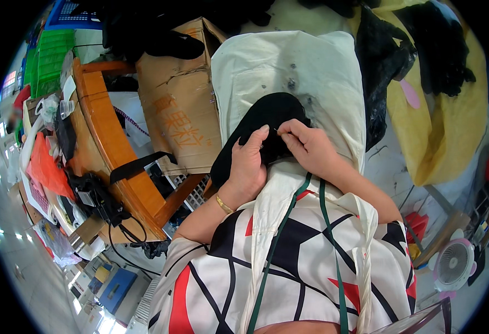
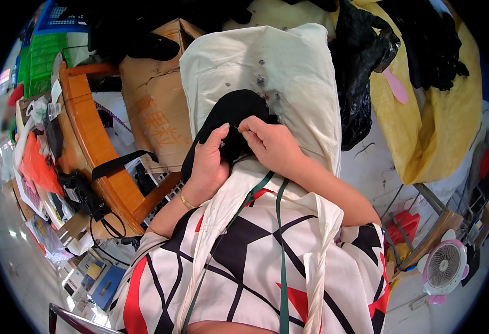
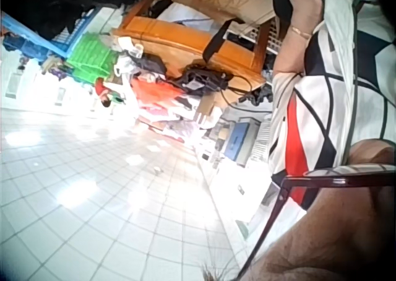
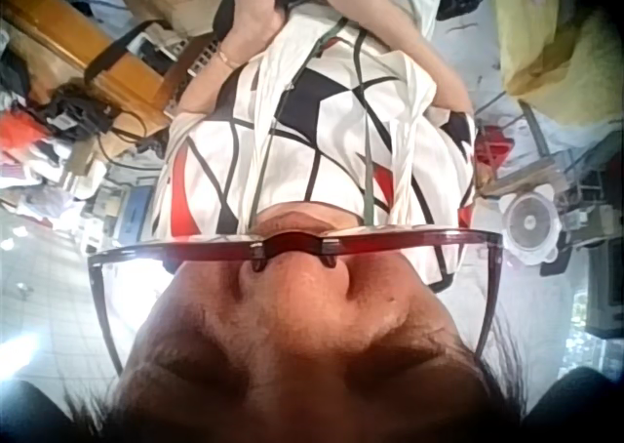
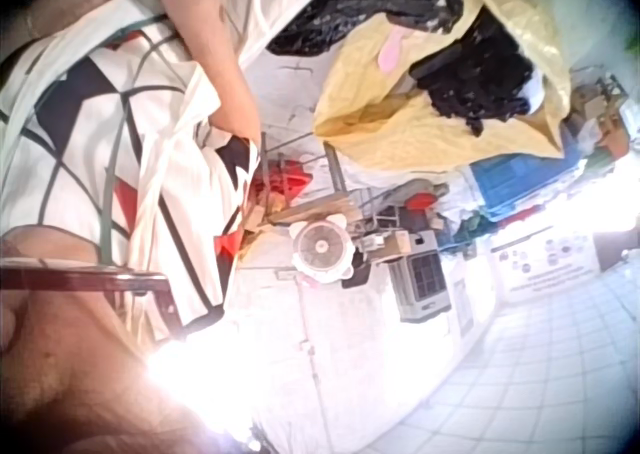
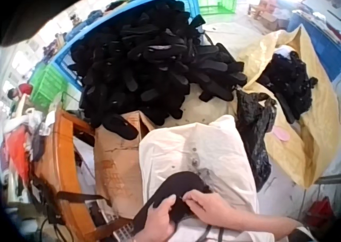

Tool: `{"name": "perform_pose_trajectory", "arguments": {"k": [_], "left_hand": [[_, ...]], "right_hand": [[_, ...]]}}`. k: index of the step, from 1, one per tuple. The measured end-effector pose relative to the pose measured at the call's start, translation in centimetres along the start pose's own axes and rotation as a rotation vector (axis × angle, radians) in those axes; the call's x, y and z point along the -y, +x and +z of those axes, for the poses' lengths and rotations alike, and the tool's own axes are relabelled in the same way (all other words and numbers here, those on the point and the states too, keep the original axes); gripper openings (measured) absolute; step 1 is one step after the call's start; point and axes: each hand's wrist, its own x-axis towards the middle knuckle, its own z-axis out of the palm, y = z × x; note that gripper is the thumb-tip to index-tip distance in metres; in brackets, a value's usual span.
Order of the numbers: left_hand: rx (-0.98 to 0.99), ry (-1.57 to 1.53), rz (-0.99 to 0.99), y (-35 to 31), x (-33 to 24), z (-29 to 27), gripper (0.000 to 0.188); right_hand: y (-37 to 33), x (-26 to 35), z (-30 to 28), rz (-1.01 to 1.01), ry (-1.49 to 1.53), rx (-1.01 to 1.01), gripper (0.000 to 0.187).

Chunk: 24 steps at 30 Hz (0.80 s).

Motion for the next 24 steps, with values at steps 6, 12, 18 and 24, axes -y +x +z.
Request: {"name": "perform_pose_trajectory", "arguments": {"k": [6,12,18,24], "left_hand": [[0.025,-0.036,-0.025,-0.7,-0.6,1.0,0.01],[0.086,0.039,-0.011,-1.3,-0.5,1.0,0.012],[0.146,0.571,0.243,-1.7,-0.4,0.7,0.016],[0.324,1.156,0.708,-0.5,-0.7,1.1,0.015]], "right_hand": [[0.2,-0.5,1.5,-0.118,-0.178,-0.108,0.008],[1.8,2.8,0.4,0.295,0.191,0.025,0.014],[1.6,2.2,-0.9,-0.211,-0.328,-0.198,0.013],[0.2,2.0,-1.8,-0.259,-0.179,-0.202,0.009]]}}
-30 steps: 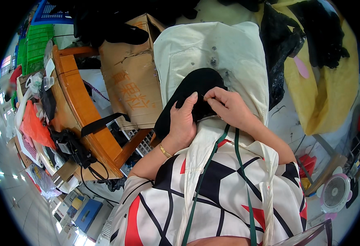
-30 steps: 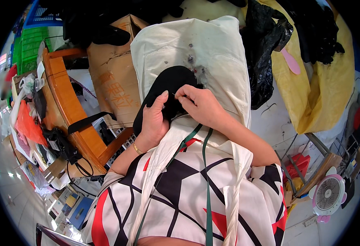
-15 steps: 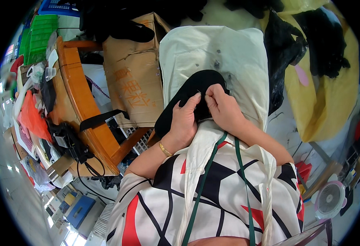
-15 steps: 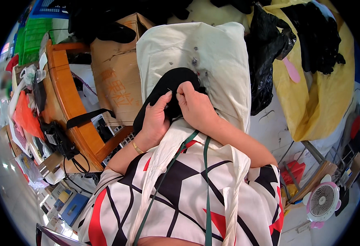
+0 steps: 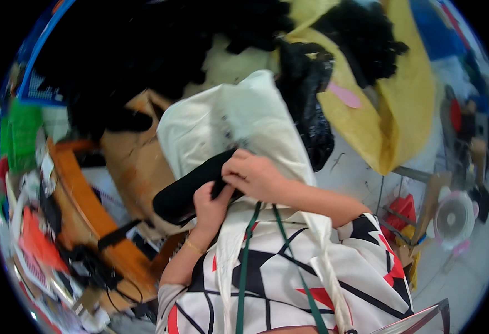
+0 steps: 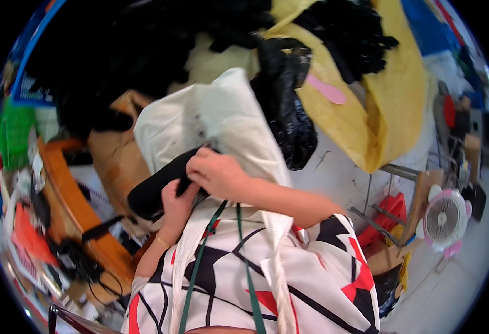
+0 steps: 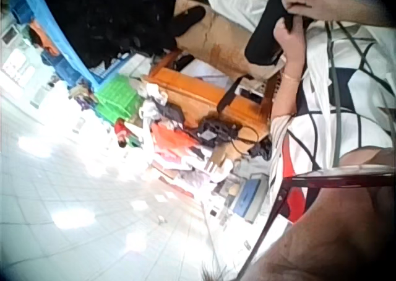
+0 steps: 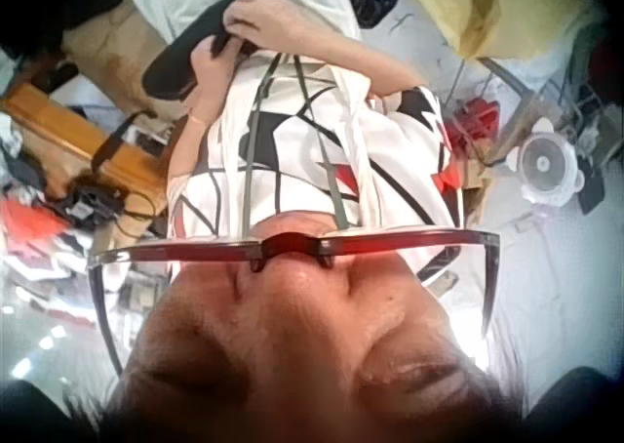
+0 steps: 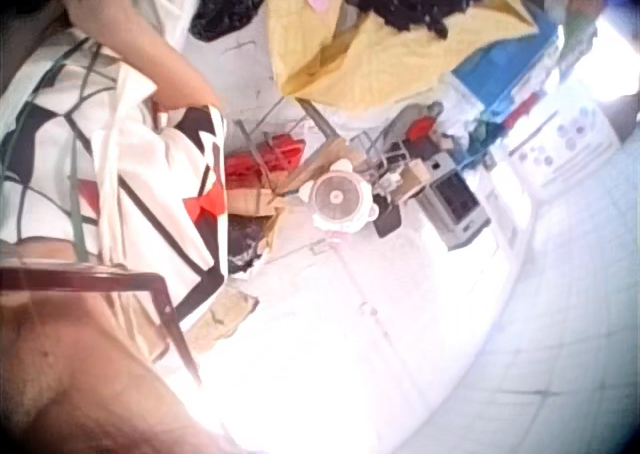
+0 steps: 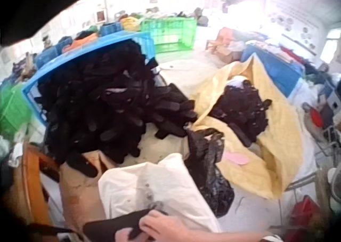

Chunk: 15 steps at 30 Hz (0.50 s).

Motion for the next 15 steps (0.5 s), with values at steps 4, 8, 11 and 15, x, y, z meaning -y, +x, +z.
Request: {"name": "perform_pose_trajectory", "arguments": {"k": [4,8,11,15], "left_hand": [[0.217,0.146,0.157,3.1,-0.5,-0.9,0.022],[0.6,0.36,0.314,6.4,-3.5,-1.8,0.025],[0.801,0.425,0.276,7.6,-3.5,-1.3,0.028],[0.366,0.435,0.62,7.2,-3.5,0.1,0.019]], "right_hand": [[-1.0,-0.7,-1.4,-0.166,-0.095,-0.274,0.007],[-1.0,-0.4,-2.1,0.116,0.45,-0.43,0.008],[-1.4,-0.5,-3.3,0.503,0.854,-0.151,0.016],[-2.7,-2.9,-3.9,0.711,1.253,-0.068,0.021]]}}
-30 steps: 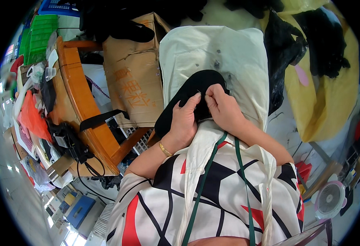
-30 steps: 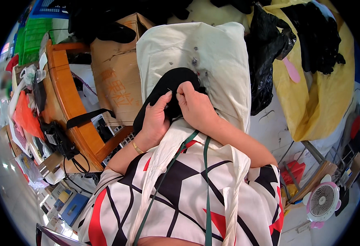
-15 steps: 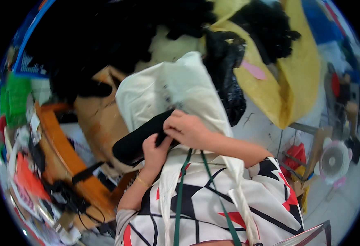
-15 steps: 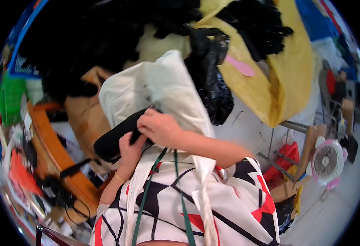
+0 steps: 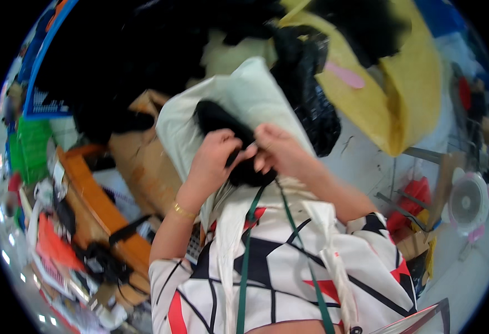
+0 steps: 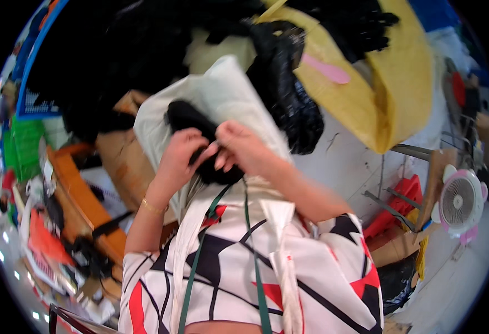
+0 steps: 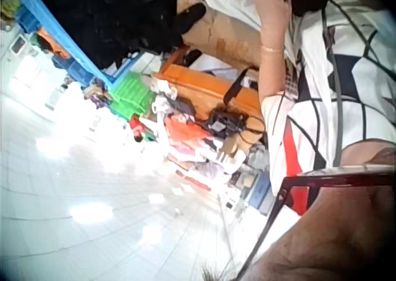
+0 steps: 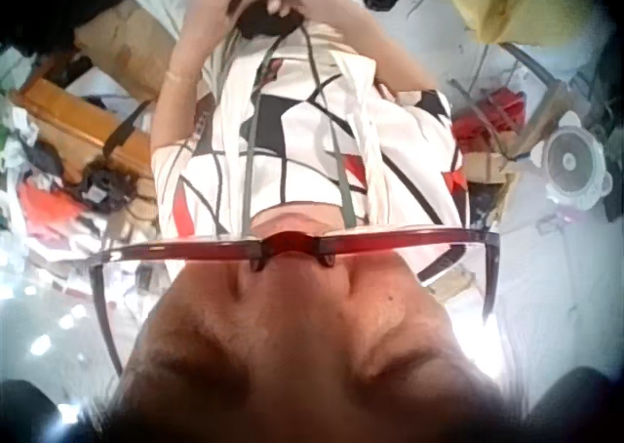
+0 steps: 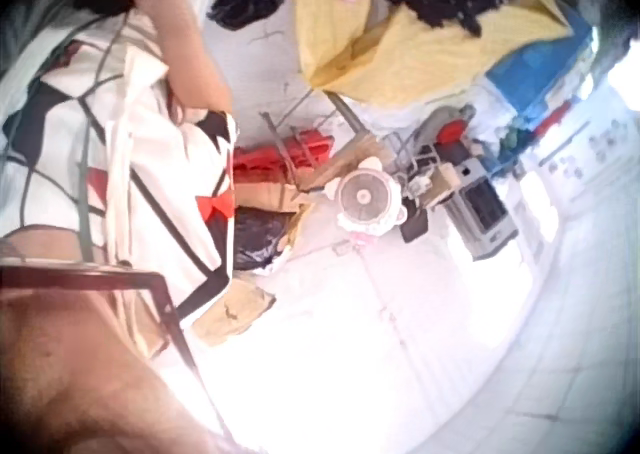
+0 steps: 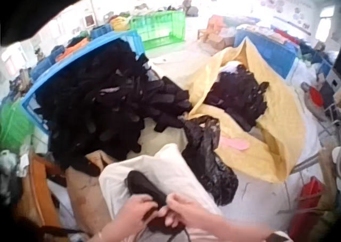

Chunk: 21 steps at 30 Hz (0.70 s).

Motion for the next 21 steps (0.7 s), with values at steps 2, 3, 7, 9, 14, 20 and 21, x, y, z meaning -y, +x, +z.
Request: {"name": "perform_pose_trajectory", "arguments": {"k": [2,3,7,9,14,20,21], "left_hand": [[-0.186,-0.083,-0.144,-0.5,-0.3,0.3,0.017],[-0.276,-0.173,-0.242,-1.2,-0.4,0.4,0.017],[-0.106,-0.687,-0.696,-2.8,-0.4,1.6,0.019],[-0.129,-0.672,-0.649,-3.5,-0.1,3.5,0.027],[-0.018,-0.476,-0.572,-3.8,0.0,4.4,0.034],[0.079,-0.692,-0.829,-4.5,-0.2,4.4,0.027],[0.05,-0.601,-0.759,-4.6,-0.5,4.3,0.029]], "right_hand": [[-0.2,-0.1,-1.0,-0.028,0.048,-0.021,0.018],[-0.1,-0.6,-1.8,-0.089,0.073,0.031,0.017],[-0.1,1.3,-3.4,-0.159,0.175,-0.158,0.011],[0.1,2.6,-4.8,-0.219,0.295,-0.225,0.008],[-1.3,5.2,-8.0,-0.542,0.353,-0.408,0.01],[-1.5,4.5,-8.3,-0.819,0.158,-0.416,0.007],[-1.5,4.3,-8.2,-0.864,0.123,-0.415,0.008]]}}
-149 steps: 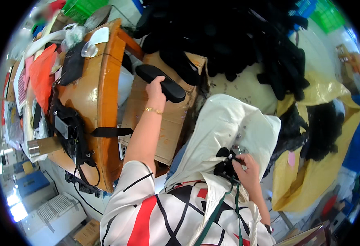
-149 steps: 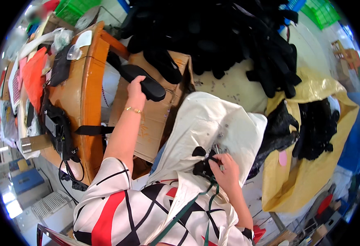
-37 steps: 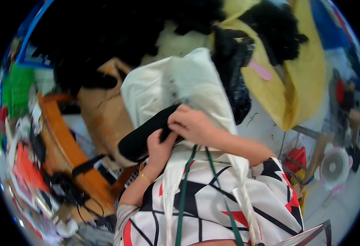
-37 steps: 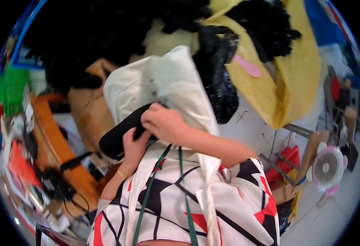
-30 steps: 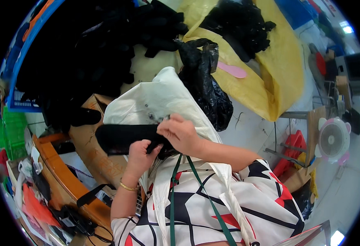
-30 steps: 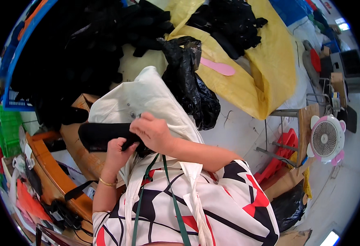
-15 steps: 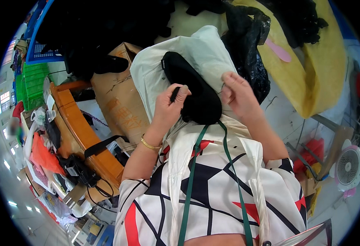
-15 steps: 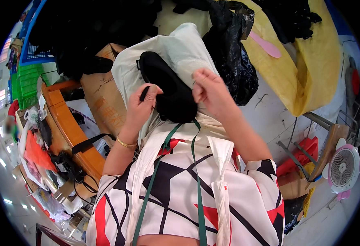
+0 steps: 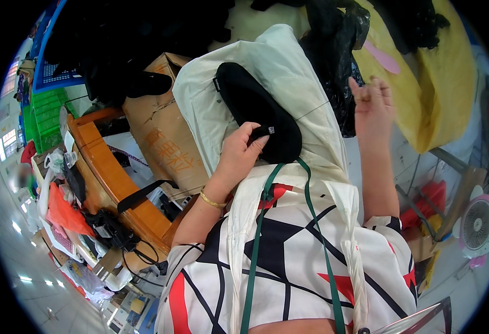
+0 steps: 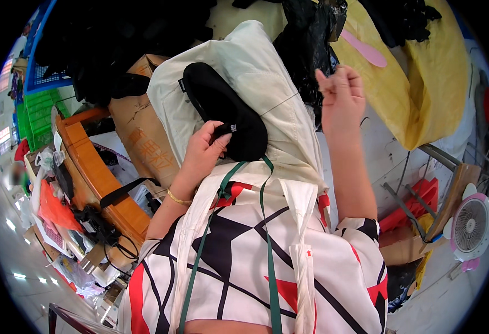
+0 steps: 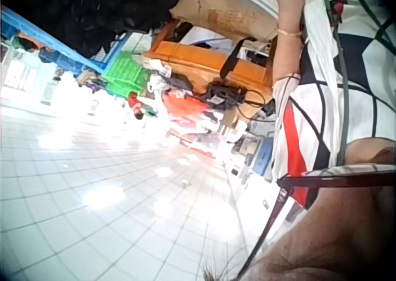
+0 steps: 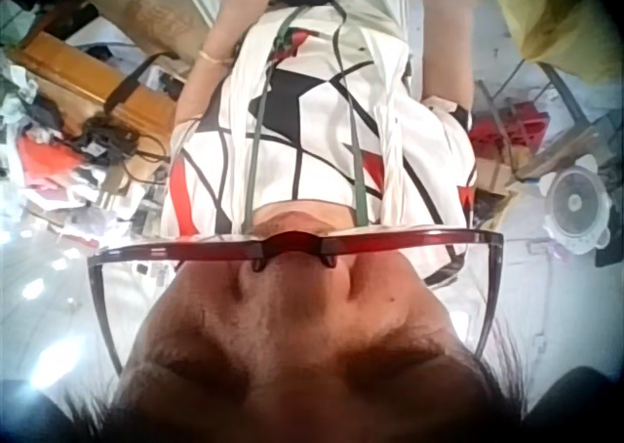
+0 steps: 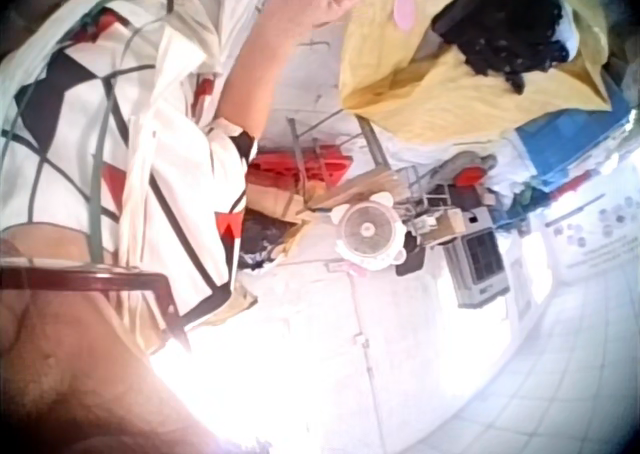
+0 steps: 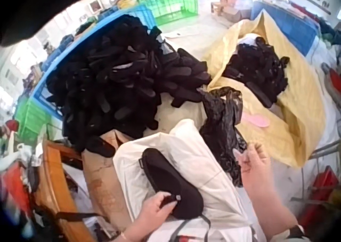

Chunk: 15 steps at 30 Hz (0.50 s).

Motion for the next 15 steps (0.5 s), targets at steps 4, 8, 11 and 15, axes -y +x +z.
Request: {"name": "perform_pose_trajectory", "arguments": {"k": [4,8,11,15], "left_hand": [[-0.222,0.439,0.358,-0.7,-2.5,0.4,0.034],[-0.151,0.534,0.533,-0.3,-3.2,0.2,0.034],[-0.172,0.591,0.517,0.0,-2.3,0.7,0.031],[-0.14,0.15,0.214,-0.4,-1.9,1.0,0.016]], "right_hand": [[-2.3,-1.7,1.2,0.127,-0.19,0.167,0.013],[-3.3,-2.2,2.0,0.208,-0.221,0.151,0.015],[-3.5,-2.1,2.2,0.232,-0.257,0.17,0.013],[-4.5,-1.7,2.1,0.349,-0.363,0.288,0.011]]}}
